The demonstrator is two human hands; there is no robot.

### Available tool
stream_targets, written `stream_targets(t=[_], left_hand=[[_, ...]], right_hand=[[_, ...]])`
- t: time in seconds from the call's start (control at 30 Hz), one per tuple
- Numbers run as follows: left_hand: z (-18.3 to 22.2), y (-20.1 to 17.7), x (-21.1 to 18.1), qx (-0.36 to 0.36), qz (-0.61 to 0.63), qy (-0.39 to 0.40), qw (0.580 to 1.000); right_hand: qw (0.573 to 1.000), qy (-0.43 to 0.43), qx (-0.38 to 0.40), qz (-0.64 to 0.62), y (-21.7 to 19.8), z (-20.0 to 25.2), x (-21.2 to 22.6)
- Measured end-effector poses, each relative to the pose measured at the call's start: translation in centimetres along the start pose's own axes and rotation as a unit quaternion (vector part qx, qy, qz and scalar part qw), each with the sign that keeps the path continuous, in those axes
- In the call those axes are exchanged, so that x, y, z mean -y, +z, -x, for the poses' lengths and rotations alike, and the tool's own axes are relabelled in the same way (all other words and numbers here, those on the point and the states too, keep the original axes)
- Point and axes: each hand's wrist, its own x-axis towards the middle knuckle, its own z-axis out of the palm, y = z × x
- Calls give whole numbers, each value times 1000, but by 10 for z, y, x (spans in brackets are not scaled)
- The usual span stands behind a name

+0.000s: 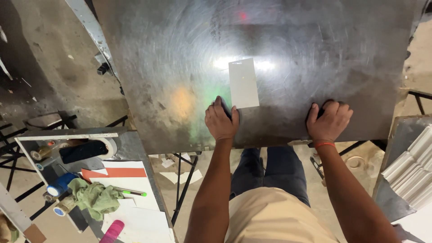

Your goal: Cutting a pattern and folding paper into an envelope in a workshop.

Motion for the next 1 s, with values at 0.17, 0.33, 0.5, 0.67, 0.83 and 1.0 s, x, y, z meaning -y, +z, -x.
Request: stream_targets(t=[0.17, 0.33, 0.5, 0.67, 0.83, 1.0], left_hand=[[0, 2, 0, 0, -9, 1, 1000], [0, 1, -1, -6, -9, -4, 1000], [2, 3, 1, -7, -13, 0, 1000], [1, 2, 0, -6, -13, 0, 1000], [2, 2, 0, -5, -15, -3, 1000], [2, 2, -1, -6, -18, -5, 1000]], right_hand=[[1000, 5, 1, -4, -2, 0, 2], [1000, 0, 12, -4, 4, 3, -6], [1000, -1, 21, 11, 5, 3, -6], [1000, 6, 22, 6, 3, 2, -4], [1000, 0, 18, 14, 3, 3, -4], [1000, -2, 13, 5, 0, 1, -1]])
